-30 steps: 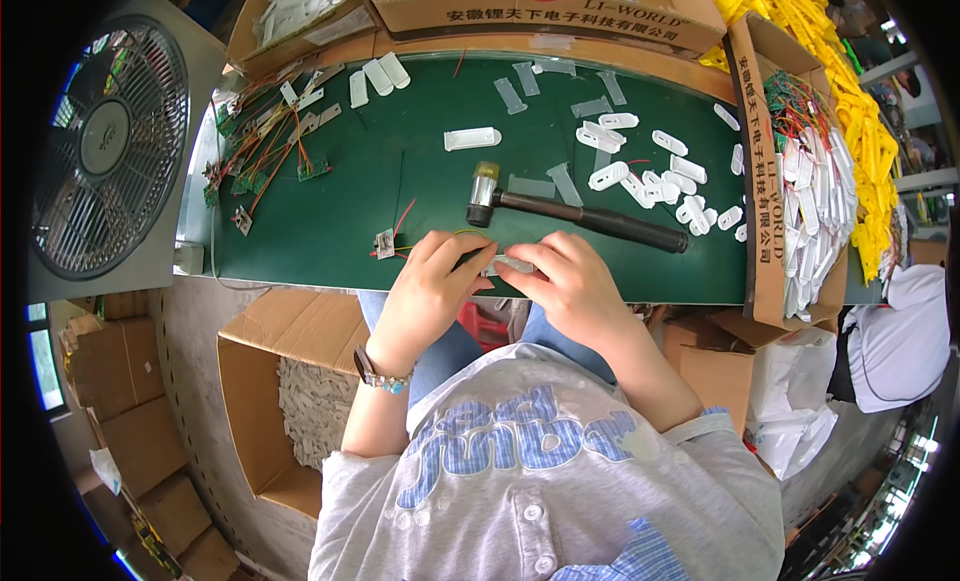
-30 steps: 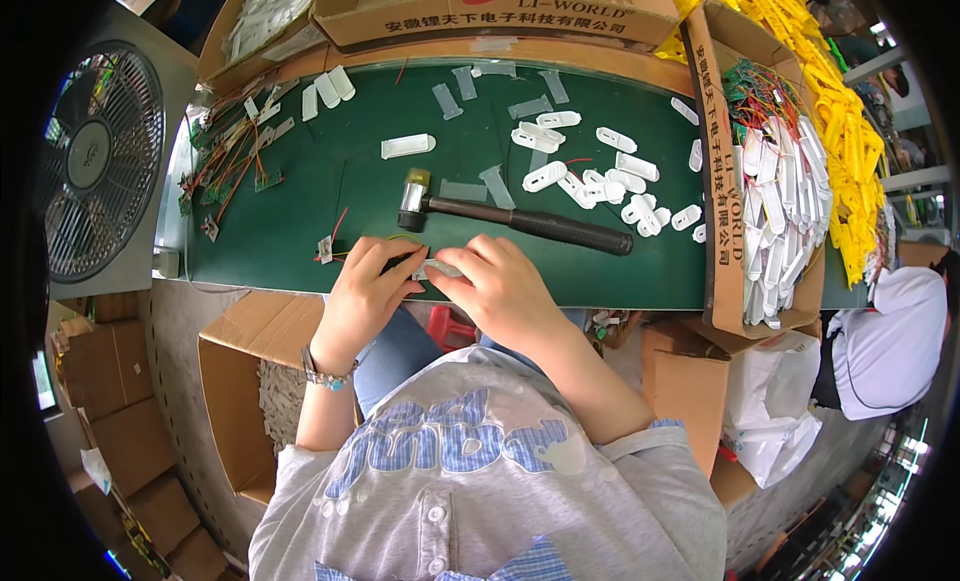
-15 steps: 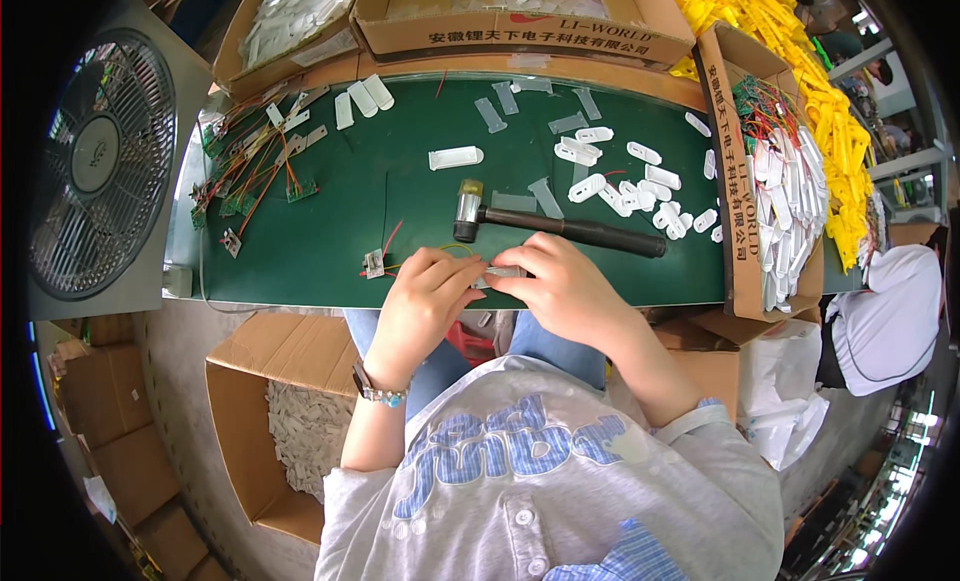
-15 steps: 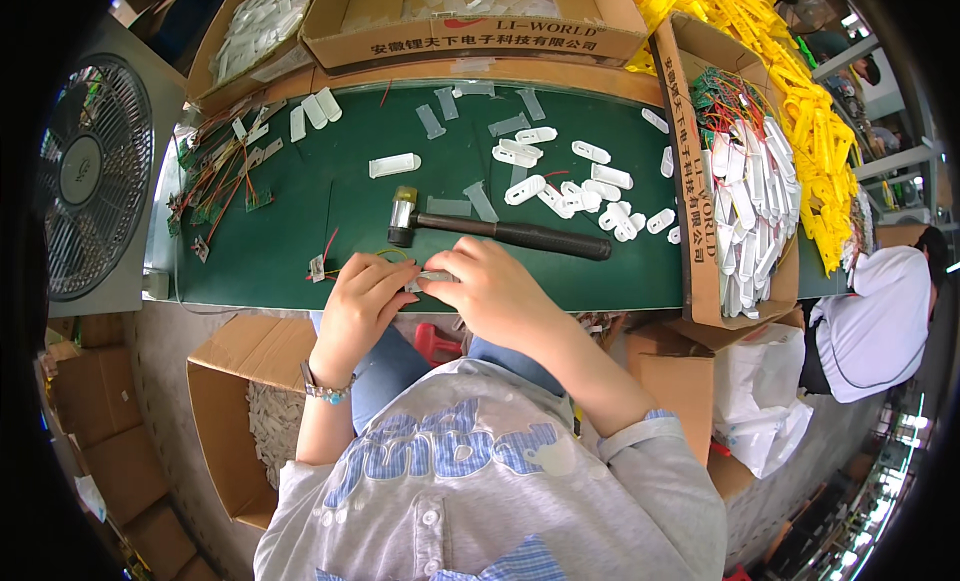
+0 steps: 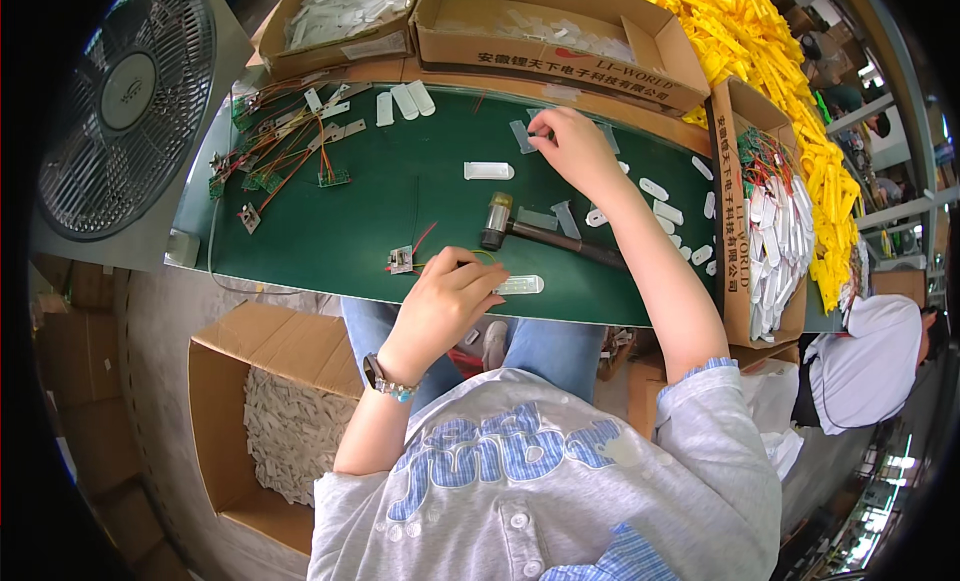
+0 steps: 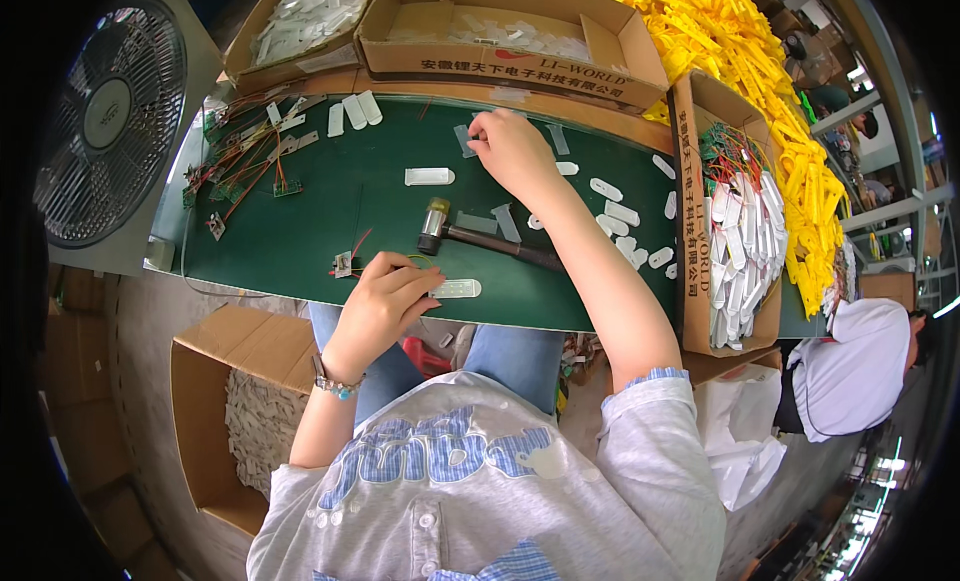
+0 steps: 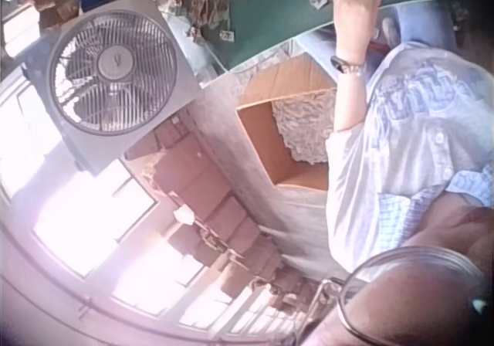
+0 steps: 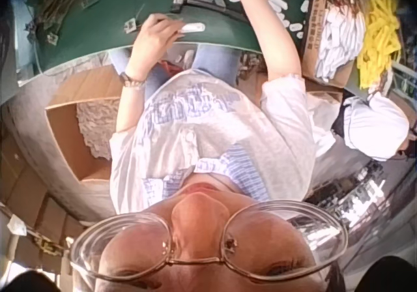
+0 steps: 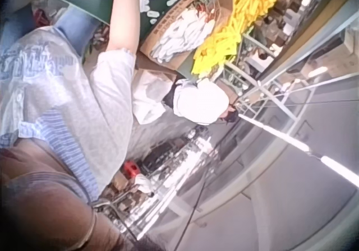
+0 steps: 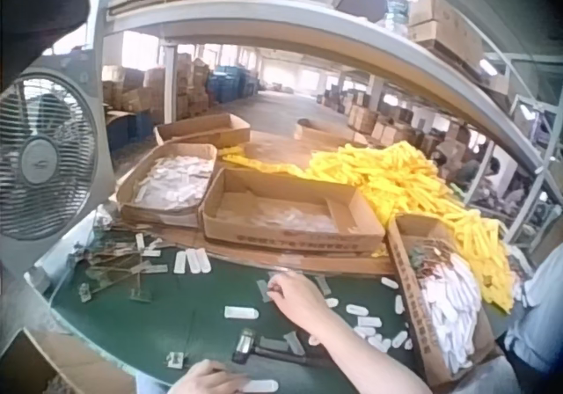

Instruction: The person assembles electronic components by hammering a white casing onto a circuit board.

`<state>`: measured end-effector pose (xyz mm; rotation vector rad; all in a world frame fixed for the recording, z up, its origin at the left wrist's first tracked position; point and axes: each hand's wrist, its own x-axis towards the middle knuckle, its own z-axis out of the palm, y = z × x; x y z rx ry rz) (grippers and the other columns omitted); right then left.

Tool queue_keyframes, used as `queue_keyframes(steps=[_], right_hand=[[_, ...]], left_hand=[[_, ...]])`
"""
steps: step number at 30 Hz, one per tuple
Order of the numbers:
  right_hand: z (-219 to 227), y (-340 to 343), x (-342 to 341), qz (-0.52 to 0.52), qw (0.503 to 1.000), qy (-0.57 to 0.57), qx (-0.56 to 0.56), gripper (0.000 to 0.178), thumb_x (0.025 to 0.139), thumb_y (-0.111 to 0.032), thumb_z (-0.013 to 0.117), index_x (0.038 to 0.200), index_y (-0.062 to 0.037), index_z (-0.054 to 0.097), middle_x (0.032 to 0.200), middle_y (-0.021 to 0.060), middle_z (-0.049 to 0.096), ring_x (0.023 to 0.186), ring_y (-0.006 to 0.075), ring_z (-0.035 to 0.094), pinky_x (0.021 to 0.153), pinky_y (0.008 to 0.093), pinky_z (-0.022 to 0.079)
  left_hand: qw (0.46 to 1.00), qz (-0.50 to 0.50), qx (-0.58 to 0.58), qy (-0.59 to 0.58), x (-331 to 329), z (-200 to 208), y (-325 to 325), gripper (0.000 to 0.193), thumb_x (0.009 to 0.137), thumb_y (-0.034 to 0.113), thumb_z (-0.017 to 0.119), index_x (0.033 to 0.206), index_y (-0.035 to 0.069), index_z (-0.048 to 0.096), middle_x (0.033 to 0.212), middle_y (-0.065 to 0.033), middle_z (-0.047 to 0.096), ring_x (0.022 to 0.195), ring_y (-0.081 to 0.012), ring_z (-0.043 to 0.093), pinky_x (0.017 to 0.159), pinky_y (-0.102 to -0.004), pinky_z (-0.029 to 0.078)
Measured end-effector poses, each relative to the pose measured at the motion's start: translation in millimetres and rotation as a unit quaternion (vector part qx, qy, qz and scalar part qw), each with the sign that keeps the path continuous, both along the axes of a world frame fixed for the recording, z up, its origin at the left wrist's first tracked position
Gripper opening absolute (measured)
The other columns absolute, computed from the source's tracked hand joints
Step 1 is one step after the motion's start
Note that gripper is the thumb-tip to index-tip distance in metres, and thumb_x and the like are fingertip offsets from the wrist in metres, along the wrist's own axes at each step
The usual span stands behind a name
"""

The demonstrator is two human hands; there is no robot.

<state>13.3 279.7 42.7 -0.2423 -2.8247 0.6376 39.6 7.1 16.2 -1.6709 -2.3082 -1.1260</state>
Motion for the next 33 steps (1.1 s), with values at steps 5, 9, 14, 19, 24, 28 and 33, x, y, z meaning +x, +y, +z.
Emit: queue_keyframes(steps=[5, 9, 14, 19, 24, 28, 33], right_hand=[[-22, 11, -37, -0.008, 0.999, -0.018, 0.027, 0.029, 0.077, -0.015, 0.080, 0.098, -0.0020, 0.066, 0.094, 0.0141, 0.066, 0.087, 0.0302, 0.064, 0.076, 0.0389, 0.051], [-13, 9, -47, 0.029, 0.991, -0.130, -0.025, 0.035, 0.074, -0.010, 0.083, 0.102, -0.0022, 0.063, 0.092, 0.0147, 0.067, 0.088, 0.0304, 0.064, 0.077, 0.0388, 0.051], [-11, 2, -33, 0.041, 0.998, -0.037, -0.009, 0.023, 0.079, -0.006, 0.074, 0.100, -0.0034, 0.065, 0.093, 0.0156, 0.067, 0.094, 0.0347, 0.065, 0.078, 0.0428, 0.052], [10, -33, 8, 0.049, 0.992, 0.101, 0.066, 0.011, 0.086, -0.002, 0.064, 0.097, -0.0041, 0.063, 0.091, 0.0115, 0.063, 0.089, 0.0342, 0.065, 0.074, 0.0443, 0.052], [22, -54, 76, 0.177, 0.976, 0.124, -0.034, 0.014, 0.083, 0.001, 0.063, 0.096, -0.0039, 0.064, 0.092, 0.0103, 0.063, 0.081, 0.0332, 0.065, 0.067, 0.0404, 0.053], [-1, -43, 136, 0.213, 0.964, 0.157, 0.031, 0.021, 0.077, 0.002, 0.066, 0.097, -0.0016, 0.067, 0.097, 0.0067, 0.067, 0.084, 0.0267, 0.068, 0.072, 0.0365, 0.056], [-12, -49, 174, 0.153, 0.977, 0.089, 0.116, 0.035, 0.075, 0.001, 0.064, 0.110, 0.0009, 0.068, 0.118, 0.0086, 0.067, 0.108, 0.0259, 0.063, 0.091, 0.0380, 0.053]], left_hand=[[1.000, 0.000, 0.001, 0.003, 0, -1, 0, 0.032, 0.074, 0.012, 0.078, 0.105, 0.007, 0.073, 0.102, -0.0035, 0.071, 0.099, -0.0256, 0.059, 0.087, -0.0370, 0.052], [1.000, 0.001, 0.001, 0.006, 1, -1, -1, 0.033, 0.074, 0.012, 0.078, 0.105, 0.006, 0.072, 0.102, -0.0035, 0.071, 0.099, -0.0256, 0.059, 0.087, -0.0369, 0.052], [1.000, -0.001, 0.003, 0.000, 0, -4, 0, 0.033, 0.072, 0.012, 0.078, 0.104, 0.006, 0.072, 0.101, -0.0038, 0.071, 0.099, -0.0259, 0.059, 0.087, -0.0368, 0.052], [1.000, -0.002, 0.002, 0.009, 0, -3, 1, 0.034, 0.071, 0.011, 0.078, 0.104, 0.006, 0.072, 0.101, -0.0043, 0.070, 0.098, -0.0263, 0.059, 0.086, -0.0371, 0.052], [1.000, 0.002, 0.001, 0.009, -1, -3, 0, 0.036, 0.071, 0.012, 0.079, 0.105, 0.006, 0.070, 0.100, -0.0047, 0.069, 0.098, -0.0266, 0.059, 0.085, -0.0375, 0.053], [1.000, 0.010, -0.018, -0.005, 1, 0, 1, 0.039, 0.072, 0.015, 0.079, 0.109, 0.008, 0.069, 0.101, -0.0027, 0.067, 0.102, -0.0233, 0.059, 0.088, -0.0373, 0.052], [1.000, 0.017, -0.020, -0.008, 1, 1, 1, 0.046, 0.071, 0.014, 0.080, 0.114, 0.005, 0.068, 0.099, -0.0076, 0.068, 0.101, -0.0281, 0.060, 0.085, -0.0384, 0.053]])
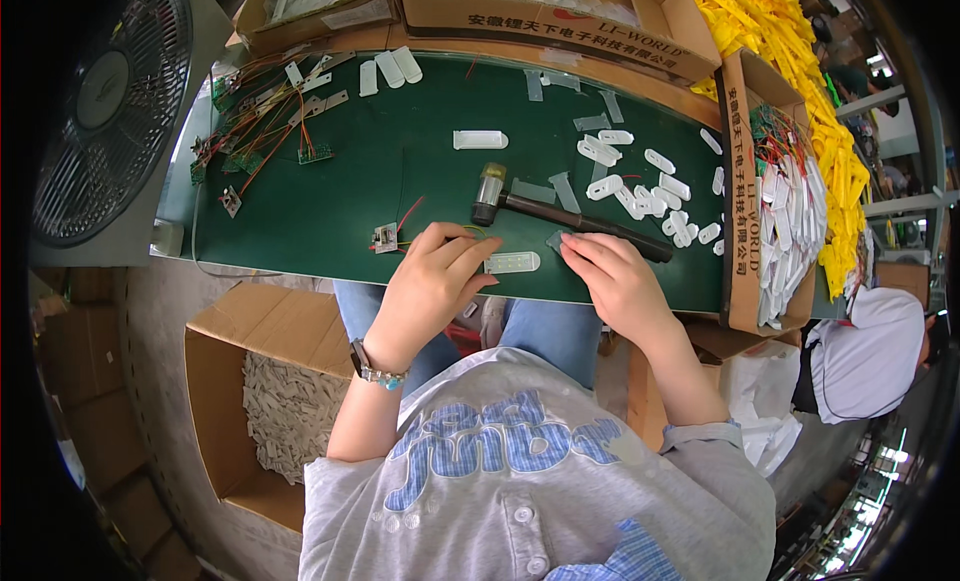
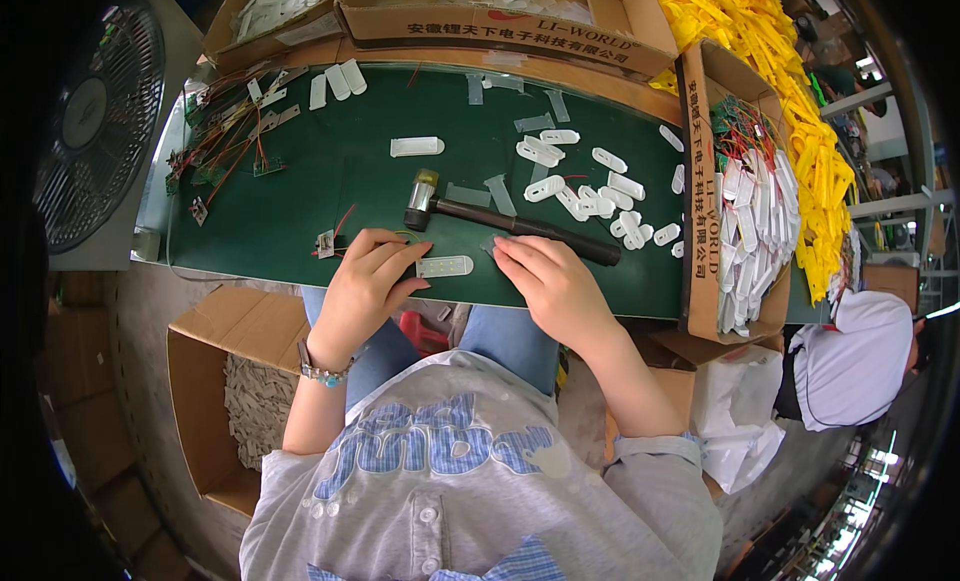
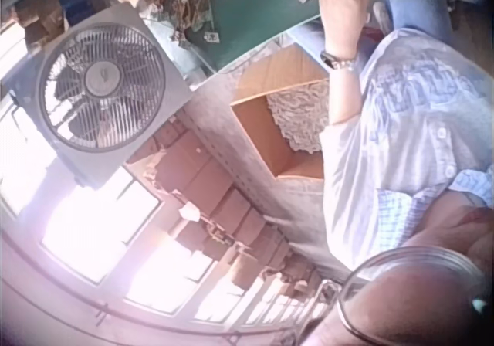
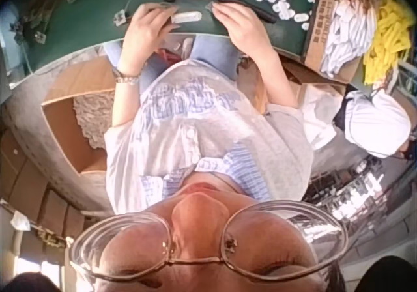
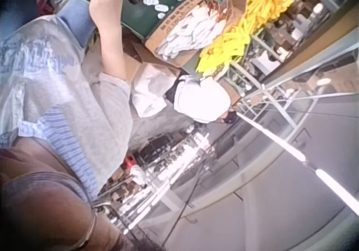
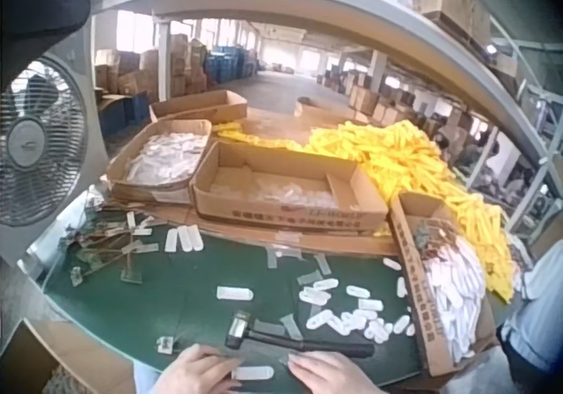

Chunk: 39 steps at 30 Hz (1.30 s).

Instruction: The person assembles electronic components by hammering a white casing onto a circuit board.

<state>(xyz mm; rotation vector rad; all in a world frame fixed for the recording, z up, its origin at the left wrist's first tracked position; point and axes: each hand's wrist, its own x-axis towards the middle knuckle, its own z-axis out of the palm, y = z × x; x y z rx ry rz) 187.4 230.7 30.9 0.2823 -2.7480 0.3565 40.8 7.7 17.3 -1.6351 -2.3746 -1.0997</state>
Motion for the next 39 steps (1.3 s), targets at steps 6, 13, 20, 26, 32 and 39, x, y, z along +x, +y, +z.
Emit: queue_keyframes(steps=[6, 13, 20, 26, 32, 39], right_hand=[[-2, -24, 6, -0.087, 0.996, 0.003, -0.027, 0.032, 0.078, -0.002, 0.070, 0.109, 0.0006, 0.069, 0.117, 0.0075, 0.066, 0.104, 0.0243, 0.061, 0.081, 0.0357, 0.049], [-12, -35, -3, -0.142, 0.984, 0.074, -0.072, 0.030, 0.073, 0.003, 0.072, 0.102, -0.0041, 0.071, 0.100, 0.0042, 0.067, 0.089, 0.0235, 0.063, 0.076, 0.0372, 0.049], [-13, -43, -17, -0.025, 0.992, 0.059, -0.107, 0.034, 0.069, 0.003, 0.069, 0.102, -0.0050, 0.072, 0.101, 0.0042, 0.064, 0.089, 0.0239, 0.061, 0.076, 0.0372, 0.049], [-12, -41, -19, -0.024, 0.986, 0.031, -0.161, 0.034, 0.069, 0.004, 0.068, 0.101, -0.0056, 0.072, 0.101, 0.0048, 0.063, 0.091, 0.0244, 0.061, 0.079, 0.0378, 0.051], [-11, -41, -35, 0.019, 0.985, 0.042, -0.166, 0.028, 0.072, -0.001, 0.069, 0.099, -0.0059, 0.073, 0.101, 0.0044, 0.064, 0.092, 0.0240, 0.061, 0.080, 0.0369, 0.049], [-11, -39, -39, 0.047, 0.991, 0.009, -0.126, 0.022, 0.078, -0.009, 0.066, 0.098, -0.0063, 0.074, 0.101, 0.0021, 0.065, 0.095, 0.0213, 0.060, 0.082, 0.0352, 0.047]], left_hand=[[1.000, 0.011, -0.010, -0.009, 1, 2, -1, 0.053, 0.070, 0.014, 0.080, 0.120, 0.004, 0.065, 0.101, -0.0090, 0.068, 0.101, -0.0286, 0.060, 0.085, -0.0389, 0.053], [1.000, 0.017, 0.001, -0.021, 2, 0, -1, 0.054, 0.070, 0.014, 0.081, 0.120, 0.004, 0.065, 0.101, -0.0092, 0.068, 0.101, -0.0286, 0.060, 0.085, -0.0389, 0.053], [0.999, 0.020, 0.019, -0.022, 2, -2, -1, 0.054, 0.068, 0.015, 0.082, 0.118, 0.003, 0.066, 0.099, -0.0094, 0.069, 0.100, -0.0280, 0.061, 0.085, -0.0384, 0.053], [0.999, 0.015, 0.021, -0.022, 1, -2, -2, 0.054, 0.067, 0.015, 0.083, 0.116, 0.002, 0.066, 0.099, -0.0094, 0.069, 0.099, -0.0278, 0.062, 0.084, -0.0381, 0.053], [1.000, 0.015, 0.019, -0.017, 1, -2, -2, 0.055, 0.066, 0.016, 0.083, 0.117, 0.002, 0.066, 0.099, -0.0095, 0.069, 0.099, -0.0278, 0.062, 0.084, -0.0383, 0.053], [0.999, 0.020, 0.022, -0.028, 2, -3, -2, 0.042, 0.069, 0.017, 0.080, 0.107, 0.004, 0.065, 0.098, -0.0067, 0.067, 0.100, -0.0259, 0.061, 0.086, -0.0384, 0.053]])
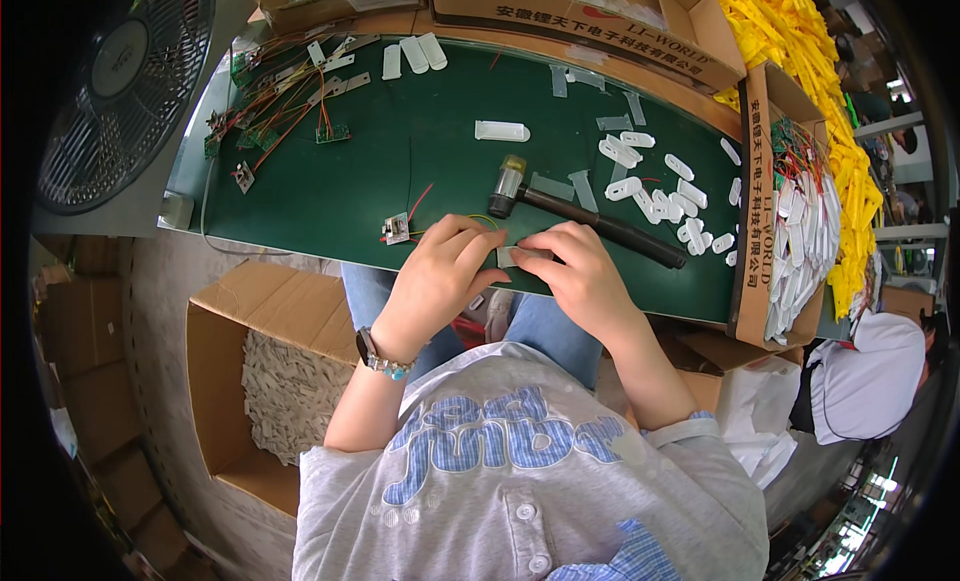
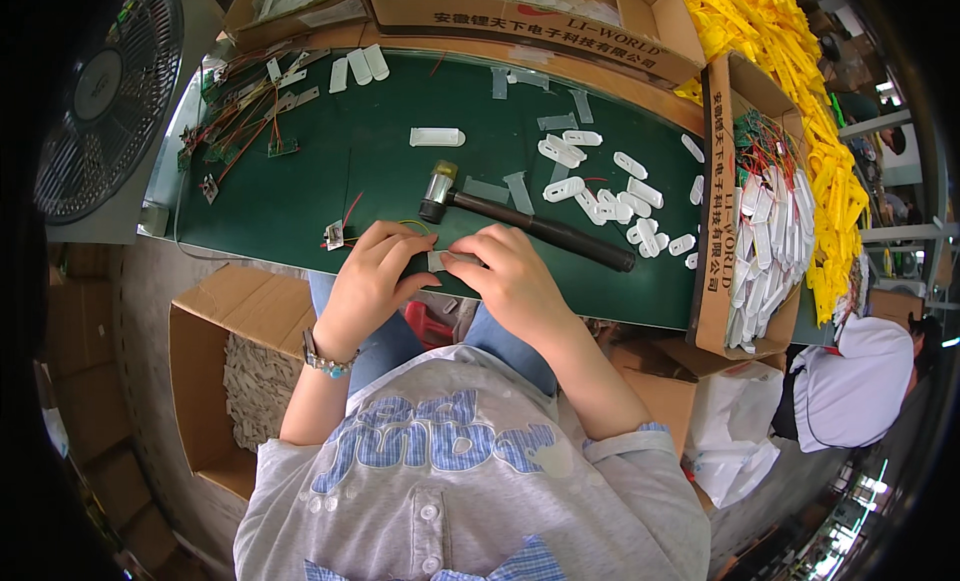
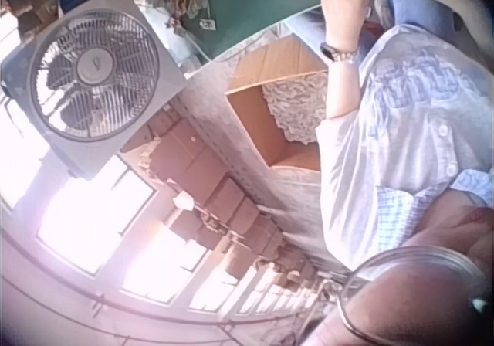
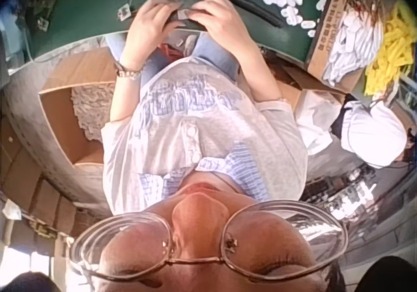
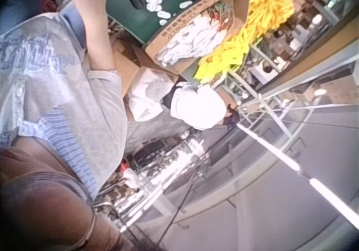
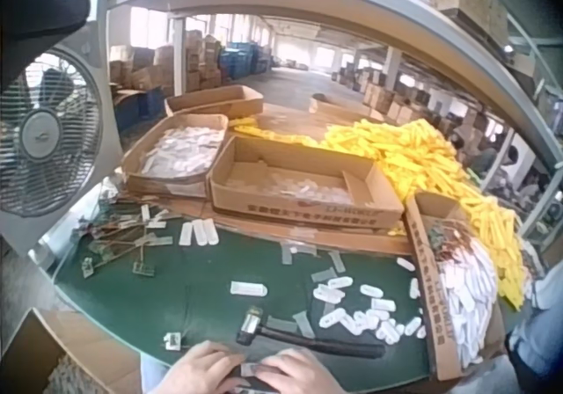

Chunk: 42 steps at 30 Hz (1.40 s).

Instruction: The person assembles electronic components by hammering a white casing onto a circuit board.

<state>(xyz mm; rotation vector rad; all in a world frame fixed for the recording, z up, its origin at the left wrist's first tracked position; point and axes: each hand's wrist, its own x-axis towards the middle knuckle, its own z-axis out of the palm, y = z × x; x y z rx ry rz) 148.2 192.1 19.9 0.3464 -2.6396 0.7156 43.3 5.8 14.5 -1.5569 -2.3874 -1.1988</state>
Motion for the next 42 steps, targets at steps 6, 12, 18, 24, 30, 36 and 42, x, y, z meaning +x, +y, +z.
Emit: queue_keyframes(steps=[6, 12, 18, 24, 30, 36, 42], right_hand=[[3, -2, 4, -0.015, 0.998, 0.023, 0.049, 0.023, 0.078, -0.009, 0.065, 0.099, -0.0081, 0.074, 0.105, 0.0022, 0.064, 0.097, 0.0210, 0.060, 0.082, 0.0359, 0.048], [30, 25, 19, -0.131, 0.987, 0.001, 0.094, 0.044, 0.073, -0.013, 0.079, 0.113, -0.0088, 0.063, 0.109, 0.0053, 0.063, 0.102, 0.0266, 0.059, 0.084, 0.0410, 0.044], [22, 61, 32, -0.173, 0.963, -0.083, 0.191, 0.036, 0.079, -0.016, 0.077, 0.111, -0.0055, 0.063, 0.102, 0.0059, 0.060, 0.102, 0.0260, 0.055, 0.084, 0.0395, 0.044], [44, 57, 42, -0.201, 0.968, -0.032, 0.146, 0.029, 0.081, -0.009, 0.075, 0.107, -0.0016, 0.062, 0.099, 0.0080, 0.058, 0.077, 0.0282, 0.064, 0.059, 0.0383, 0.052], [37, 51, 85, -0.196, 0.977, -0.080, 0.027, 0.028, 0.087, -0.007, 0.072, 0.108, 0.0015, 0.055, 0.080, 0.0145, 0.063, 0.062, 0.0334, 0.063, 0.055, 0.0386, 0.051], [35, 51, 122, -0.224, 0.974, -0.026, -0.012, 0.022, 0.088, -0.003, 0.067, 0.106, 0.0029, 0.057, 0.076, 0.0155, 0.064, 0.059, 0.0310, 0.063, 0.054, 0.0350, 0.049], [36, 41, 115, -0.142, 0.964, -0.163, 0.153, 0.029, 0.085, -0.001, 0.068, 0.112, 0.0022, 0.057, 0.086, 0.0162, 0.067, 0.065, 0.0327, 0.066, 0.055, 0.0383, 0.052]], left_hand=[[0.998, -0.030, 0.003, 0.051, -2, -2, 2, 0.033, 0.067, 0.013, 0.080, 0.096, 0.007, 0.066, 0.102, -0.0050, 0.067, 0.099, -0.0270, 0.061, 0.084, -0.0389, 0.054], [0.998, -0.027, 0.001, 0.052, -2, -1, 2, 0.030, 0.069, 0.012, 0.079, 0.095, 0.007, 0.066, 0.102, -0.0039, 0.066, 0.099, -0.0262, 0.061, 0.085, -0.0385, 0.054], [0.998, -0.023, -0.001, 0.060, -1, 1, 2, 0.029, 0.070, 0.012, 0.079, 0.095, 0.007, 0.066, 0.103, -0.0040, 0.067, 0.100, -0.0260, 0.060, 0.085, -0.0383, 0.054], [0.998, -0.024, 0.010, 0.053, -2, -1, 2, 0.028, 0.070, 0.012, 0.079, 0.094, 0.007, 0.066, 0.102, -0.0037, 0.067, 0.098, -0.0256, 0.061, 0.085, -0.0377, 0.054], [0.999, -0.025, 0.006, 0.047, -2, -1, 2, 0.027, 0.070, 0.012, 0.079, 0.094, 0.007, 0.067, 0.102, -0.0032, 0.068, 0.098, -0.0252, 0.061, 0.085, -0.0375, 0.054], [0.999, -0.023, 0.009, 0.044, -2, 0, 1, 0.028, 0.070, 0.012, 0.079, 0.095, 0.008, 0.067, 0.102, -0.0029, 0.068, 0.098, -0.0251, 0.060, 0.085, -0.0376, 0.054], [0.999, -0.032, 0.007, 0.035, -2, -2, 1, 0.029, 0.070, 0.011, 0.079, 0.095, 0.008, 0.067, 0.103, -0.0039, 0.067, 0.098, -0.0255, 0.060, 0.086, -0.0379, 0.054]])
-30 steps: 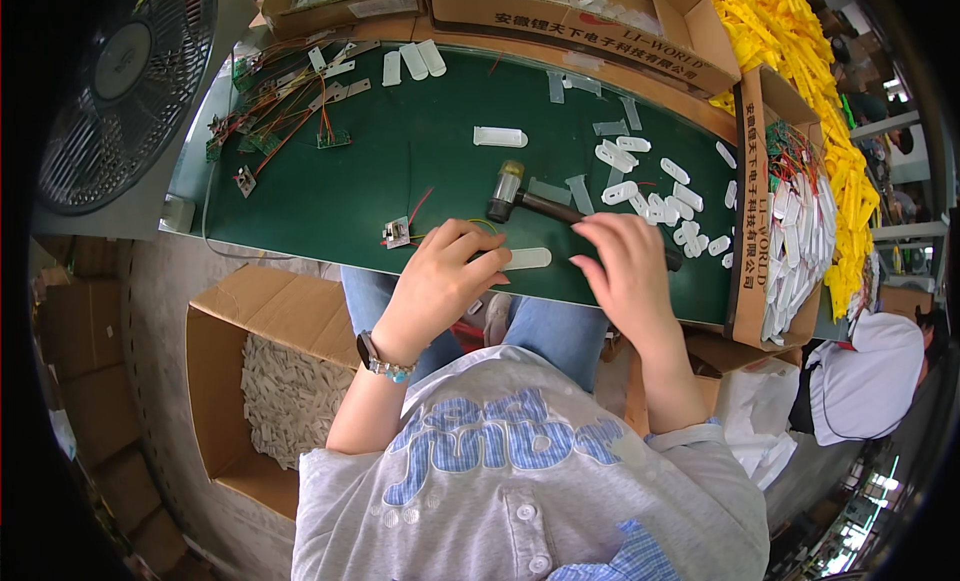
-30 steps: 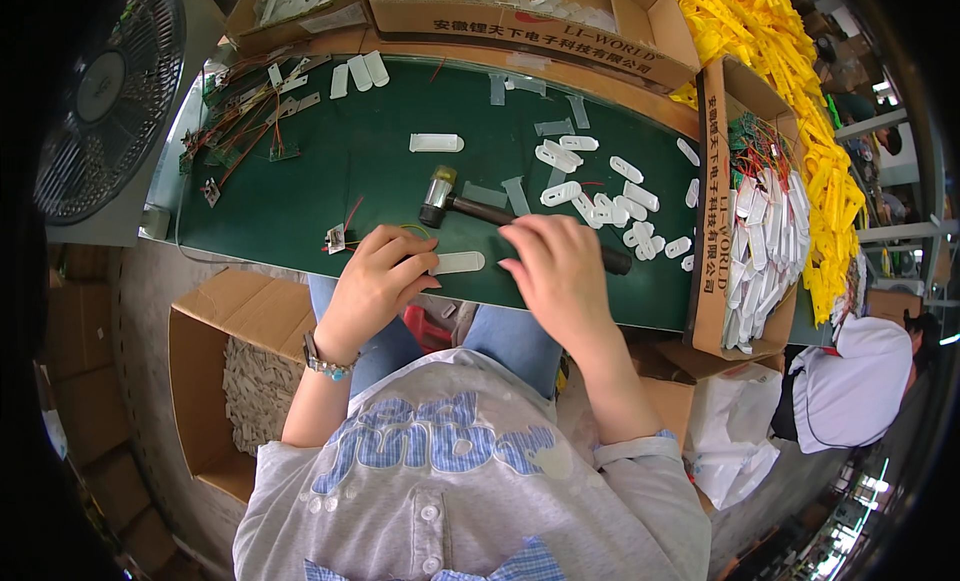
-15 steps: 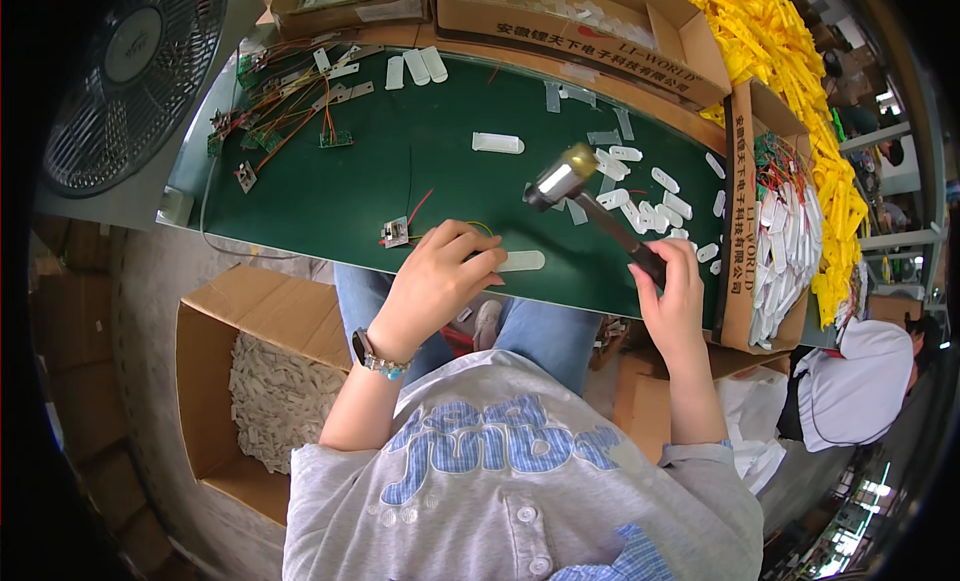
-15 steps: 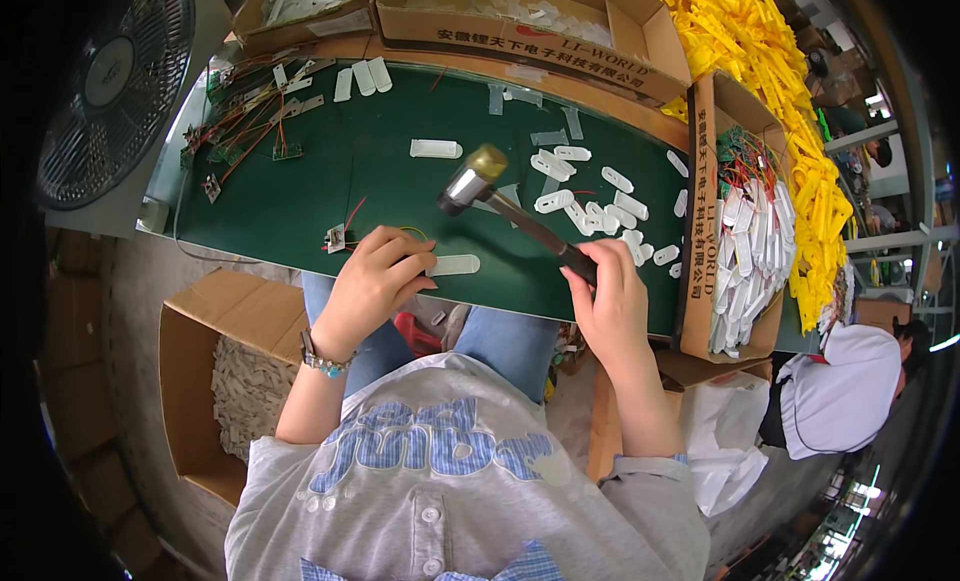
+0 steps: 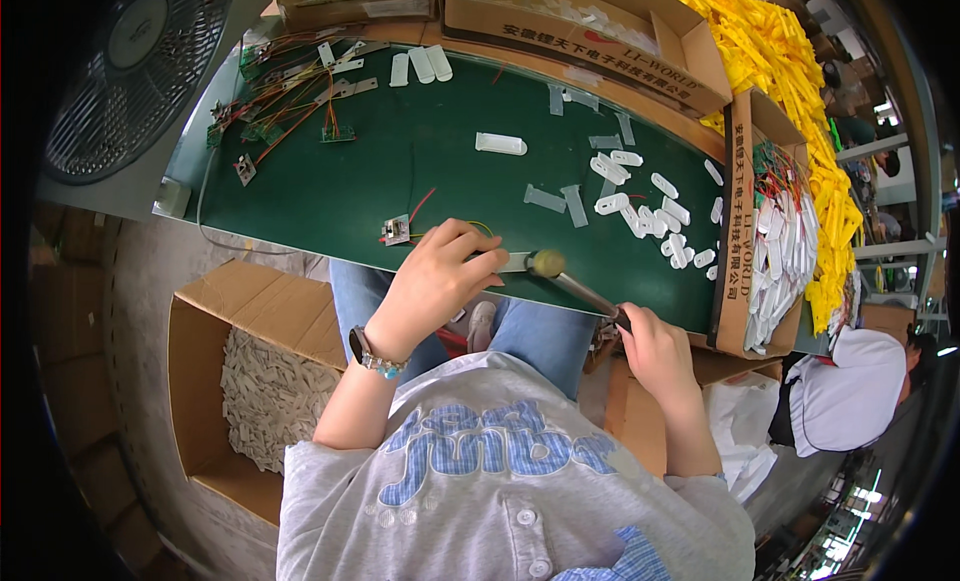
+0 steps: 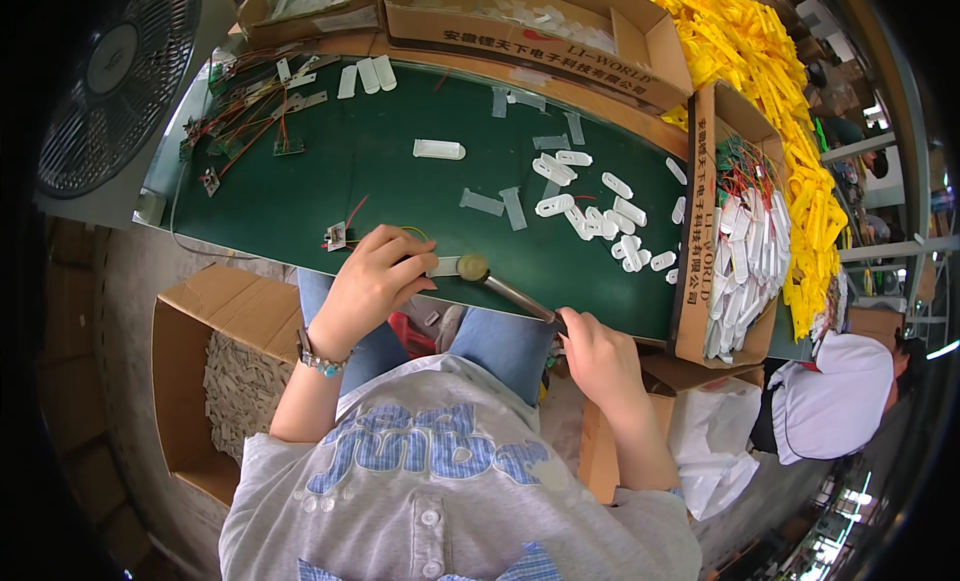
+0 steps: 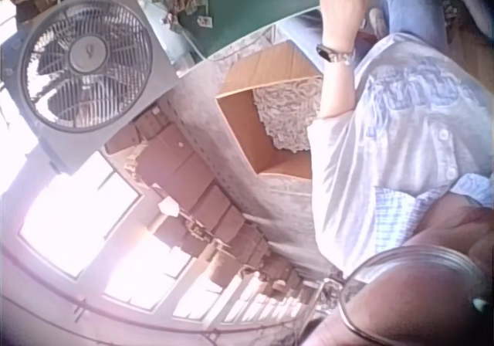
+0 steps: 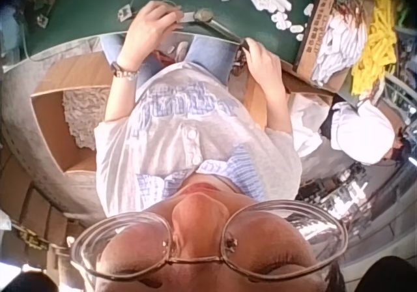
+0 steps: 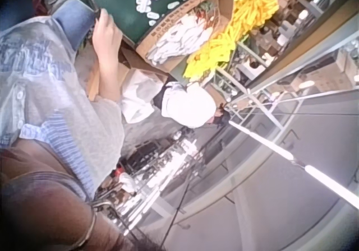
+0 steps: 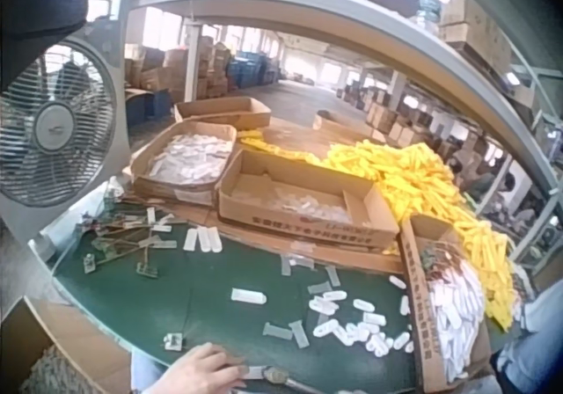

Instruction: The person assembles electronic components by hammering a white casing onto a circuit board.

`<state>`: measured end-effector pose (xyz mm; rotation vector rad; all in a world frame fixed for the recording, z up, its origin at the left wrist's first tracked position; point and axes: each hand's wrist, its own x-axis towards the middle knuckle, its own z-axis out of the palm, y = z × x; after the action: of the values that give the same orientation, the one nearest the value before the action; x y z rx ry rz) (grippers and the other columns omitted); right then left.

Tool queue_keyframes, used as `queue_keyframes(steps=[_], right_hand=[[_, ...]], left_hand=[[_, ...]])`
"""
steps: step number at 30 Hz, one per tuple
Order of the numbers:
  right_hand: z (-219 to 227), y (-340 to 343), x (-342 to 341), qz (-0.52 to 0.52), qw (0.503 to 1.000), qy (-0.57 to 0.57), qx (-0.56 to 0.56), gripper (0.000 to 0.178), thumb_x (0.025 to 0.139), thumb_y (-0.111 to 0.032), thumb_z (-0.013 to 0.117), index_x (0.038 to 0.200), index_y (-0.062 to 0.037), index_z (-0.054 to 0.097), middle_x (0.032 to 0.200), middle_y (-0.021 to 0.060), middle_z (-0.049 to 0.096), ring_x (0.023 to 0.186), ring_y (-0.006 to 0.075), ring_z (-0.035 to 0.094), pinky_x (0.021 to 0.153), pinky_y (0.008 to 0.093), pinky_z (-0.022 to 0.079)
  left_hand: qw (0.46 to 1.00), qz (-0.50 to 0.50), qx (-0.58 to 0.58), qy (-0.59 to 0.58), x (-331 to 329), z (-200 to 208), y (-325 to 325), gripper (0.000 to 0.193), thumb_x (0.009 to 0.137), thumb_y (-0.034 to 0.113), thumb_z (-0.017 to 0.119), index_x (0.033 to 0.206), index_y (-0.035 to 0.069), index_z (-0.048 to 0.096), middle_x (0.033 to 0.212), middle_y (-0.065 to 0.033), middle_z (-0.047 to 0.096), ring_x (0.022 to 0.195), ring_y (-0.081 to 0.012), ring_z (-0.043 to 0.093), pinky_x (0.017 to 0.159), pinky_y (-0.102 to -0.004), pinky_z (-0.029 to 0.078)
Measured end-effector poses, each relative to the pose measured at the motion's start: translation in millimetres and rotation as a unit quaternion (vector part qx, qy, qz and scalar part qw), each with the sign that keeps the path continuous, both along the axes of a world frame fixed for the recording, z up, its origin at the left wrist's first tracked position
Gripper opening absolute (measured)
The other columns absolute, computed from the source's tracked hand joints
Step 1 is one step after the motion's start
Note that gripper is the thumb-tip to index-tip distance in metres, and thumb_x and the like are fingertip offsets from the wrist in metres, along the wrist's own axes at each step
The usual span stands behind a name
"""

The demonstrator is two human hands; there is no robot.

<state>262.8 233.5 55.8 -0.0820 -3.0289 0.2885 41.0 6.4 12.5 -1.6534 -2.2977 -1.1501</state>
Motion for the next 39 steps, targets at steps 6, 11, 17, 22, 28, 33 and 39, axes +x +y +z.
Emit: queue_keyframes(steps=[6, 11, 17, 22, 28, 33, 39], right_hand=[[-8, 3, 6, -0.078, 0.979, 0.126, -0.143, 0.027, 0.086, -0.001, 0.067, 0.111, 0.0032, 0.055, 0.082, 0.0164, 0.065, 0.060, 0.0333, 0.064, 0.051, 0.0401, 0.049], [-4, 2, -7, -0.001, 0.998, 0.043, -0.037, 0.028, 0.084, -0.002, 0.067, 0.109, 0.0029, 0.054, 0.083, 0.0156, 0.064, 0.061, 0.0339, 0.063, 0.052, 0.0403, 0.050], [-11, -10, -5, -0.078, 0.959, 0.185, -0.198, 0.025, 0.088, -0.003, 0.066, 0.109, 0.0020, 0.055, 0.080, 0.0156, 0.065, 0.059, 0.0313, 0.063, 0.051, 0.0369, 0.048], [-12, -19, -20, -0.013, 0.994, 0.085, -0.071, 0.026, 0.086, -0.005, 0.068, 0.109, 0.0011, 0.057, 0.082, 0.0141, 0.066, 0.060, 0.0322, 0.064, 0.052, 0.0391, 0.050], [-20, -15, -9, -0.072, 0.978, 0.117, -0.158, 0.028, 0.086, -0.005, 0.068, 0.112, -0.0002, 0.058, 0.083, 0.0131, 0.066, 0.060, 0.0286, 0.065, 0.052, 0.0383, 0.050], [-8, -13, -22, 0.007, 0.998, 0.014, -0.057, 0.034, 0.085, -0.001, 0.071, 0.115, -0.0013, 0.056, 0.092, 0.0151, 0.065, 0.068, 0.0272, 0.067, 0.054, 0.0362, 0.052], [-8, 4, -51, -0.058, 0.970, 0.179, -0.152, 0.037, 0.085, -0.003, 0.070, 0.118, -0.0007, 0.052, 0.100, 0.0167, 0.063, 0.074, 0.0335, 0.066, 0.061, 0.0393, 0.053]], left_hand=[[1.000, -0.003, 0.004, 0.008, 0, 1, 1, 0.029, 0.069, 0.011, 0.079, 0.096, 0.008, 0.067, 0.105, -0.0041, 0.068, 0.098, -0.0254, 0.060, 0.086, -0.0380, 0.053], [1.000, 0.002, -0.002, 0.005, 0, 0, 0, 0.030, 0.070, 0.012, 0.079, 0.096, 0.007, 0.067, 0.105, -0.0043, 0.068, 0.098, -0.0255, 0.060, 0.087, -0.0382, 0.053], [0.999, 0.022, -0.004, -0.030, 2, 3, -2, 0.042, 0.069, 0.015, 0.081, 0.104, 0.003, 0.063, 0.105, -0.0085, 0.067, 0.099, -0.0284, 0.062, 0.085, -0.0387, 0.054], [0.997, 0.035, 0.015, -0.067, 2, -1, -5, 0.050, 0.068, 0.016, 0.083, 0.109, 0.000, 0.060, 0.108, -0.0108, 0.065, 0.100, -0.0298, 0.064, 0.083, -0.0385, 0.056], [0.997, 0.027, 0.006, -0.072, 3, 0, -3, 0.050, 0.068, 0.015, 0.083, 0.110, 0.000, 0.059, 0.110, -0.0110, 0.065, 0.102, -0.0295, 0.064, 0.085, -0.0388, 0.056], [0.996, 0.031, 0.012, -0.077, 3, 0, -4, 0.049, 0.068, 0.016, 0.083, 0.109, 0.000, 0.061, 0.109, -0.0110, 0.066, 0.102, -0.0302, 0.064, 0.085, -0.0384, 0.055], [0.996, 0.044, 0.000, -0.073, 2, -1, -5, 0.046, 0.068, 0.017, 0.083, 0.107, 0.001, 0.063, 0.109, -0.0113, 0.066, 0.102, -0.0304, 0.063, 0.086, -0.0389, 0.055]])
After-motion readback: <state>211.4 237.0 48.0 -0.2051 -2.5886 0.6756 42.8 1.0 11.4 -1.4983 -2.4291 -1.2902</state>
